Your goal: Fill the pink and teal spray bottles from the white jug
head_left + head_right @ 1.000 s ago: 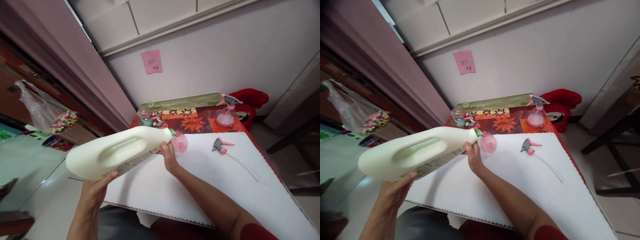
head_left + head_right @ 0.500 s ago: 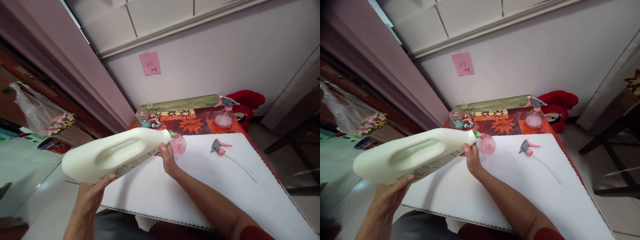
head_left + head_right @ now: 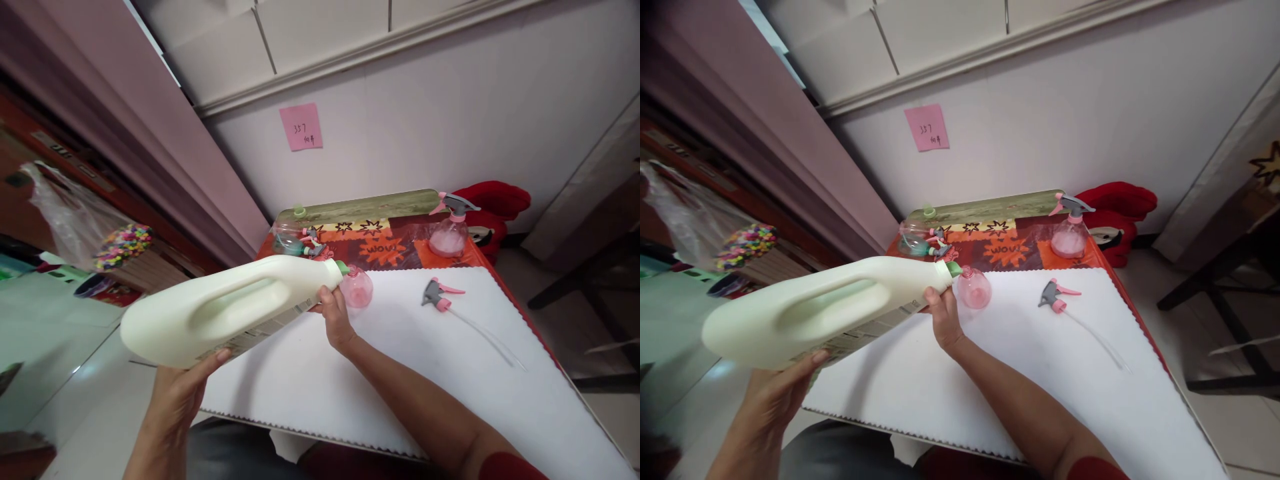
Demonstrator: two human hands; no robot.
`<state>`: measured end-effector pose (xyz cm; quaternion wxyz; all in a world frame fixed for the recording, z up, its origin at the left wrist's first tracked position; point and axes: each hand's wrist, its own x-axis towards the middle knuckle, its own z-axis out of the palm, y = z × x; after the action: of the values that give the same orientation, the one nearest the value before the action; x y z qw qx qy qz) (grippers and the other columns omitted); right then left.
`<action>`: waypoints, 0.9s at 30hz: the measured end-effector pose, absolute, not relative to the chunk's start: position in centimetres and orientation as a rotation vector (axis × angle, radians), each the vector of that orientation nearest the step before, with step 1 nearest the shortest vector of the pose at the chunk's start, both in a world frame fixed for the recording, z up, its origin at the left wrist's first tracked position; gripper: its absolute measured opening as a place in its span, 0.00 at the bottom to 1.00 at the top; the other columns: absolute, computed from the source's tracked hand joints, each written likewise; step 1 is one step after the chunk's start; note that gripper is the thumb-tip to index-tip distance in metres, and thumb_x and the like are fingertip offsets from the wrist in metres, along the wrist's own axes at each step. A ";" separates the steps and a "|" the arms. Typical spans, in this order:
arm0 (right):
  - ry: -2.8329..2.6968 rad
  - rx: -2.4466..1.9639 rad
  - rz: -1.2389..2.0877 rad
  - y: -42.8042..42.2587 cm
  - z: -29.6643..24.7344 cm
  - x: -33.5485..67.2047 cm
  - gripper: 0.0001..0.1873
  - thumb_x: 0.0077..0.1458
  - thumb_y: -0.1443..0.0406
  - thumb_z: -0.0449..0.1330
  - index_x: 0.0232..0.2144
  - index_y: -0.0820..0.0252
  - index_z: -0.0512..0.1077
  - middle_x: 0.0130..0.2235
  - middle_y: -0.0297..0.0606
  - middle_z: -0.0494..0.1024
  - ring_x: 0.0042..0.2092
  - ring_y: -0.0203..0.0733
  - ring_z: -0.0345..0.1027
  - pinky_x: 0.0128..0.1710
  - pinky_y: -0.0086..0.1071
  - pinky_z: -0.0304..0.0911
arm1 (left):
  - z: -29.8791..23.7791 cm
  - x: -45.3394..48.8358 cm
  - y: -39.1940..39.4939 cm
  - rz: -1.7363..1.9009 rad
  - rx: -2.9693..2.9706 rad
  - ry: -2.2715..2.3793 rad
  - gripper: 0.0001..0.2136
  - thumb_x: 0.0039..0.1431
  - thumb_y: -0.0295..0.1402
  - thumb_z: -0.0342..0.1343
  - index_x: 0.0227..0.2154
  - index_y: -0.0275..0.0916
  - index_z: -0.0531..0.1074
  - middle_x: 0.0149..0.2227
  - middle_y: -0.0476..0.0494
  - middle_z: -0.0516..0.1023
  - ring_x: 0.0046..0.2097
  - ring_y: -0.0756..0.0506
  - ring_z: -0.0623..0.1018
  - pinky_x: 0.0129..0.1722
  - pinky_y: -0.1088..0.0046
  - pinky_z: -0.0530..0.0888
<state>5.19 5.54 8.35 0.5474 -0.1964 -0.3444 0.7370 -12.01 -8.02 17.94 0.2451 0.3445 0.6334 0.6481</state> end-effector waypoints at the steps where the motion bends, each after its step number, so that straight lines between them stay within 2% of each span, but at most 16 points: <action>1: -0.816 -0.461 1.749 5.5 8.4 5.2 0.32 0.57 0.45 0.60 0.55 0.58 0.67 0.51 0.45 0.78 0.46 0.46 0.75 0.39 0.38 0.78 | 18.0 -12.0 -8.0 1.771 0.939 1.734 0.36 0.35 0.30 0.75 0.54 0.44 0.76 0.53 0.42 0.81 0.58 0.32 0.77 0.57 0.56 0.78; 6: -0.819 -0.465 1.750 5.4 8.5 5.2 0.32 0.57 0.45 0.60 0.55 0.59 0.67 0.52 0.45 0.77 0.46 0.46 0.75 0.39 0.38 0.78 | 18.1 -12.0 -8.2 1.782 0.928 1.737 0.37 0.34 0.30 0.76 0.54 0.44 0.76 0.53 0.43 0.81 0.59 0.33 0.76 0.57 0.59 0.78; 15: -0.816 -0.458 1.752 5.3 8.4 5.0 0.32 0.57 0.46 0.60 0.56 0.59 0.67 0.53 0.46 0.77 0.47 0.46 0.75 0.40 0.37 0.77 | 18.4 -11.6 -8.1 1.800 0.928 1.737 0.36 0.33 0.30 0.76 0.52 0.44 0.76 0.53 0.43 0.81 0.60 0.32 0.75 0.59 0.58 0.76; 27: -0.816 -0.455 1.753 5.3 8.5 5.2 0.31 0.58 0.46 0.61 0.55 0.59 0.68 0.52 0.45 0.77 0.47 0.47 0.75 0.42 0.41 0.78 | 18.3 -11.7 -8.2 1.803 0.932 1.730 0.38 0.34 0.30 0.76 0.54 0.45 0.75 0.53 0.43 0.81 0.59 0.32 0.76 0.59 0.56 0.76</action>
<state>5.16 5.35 8.54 0.5462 -0.1920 -0.3442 0.7392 -11.67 -8.19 18.35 0.2352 0.3395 0.6304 0.6573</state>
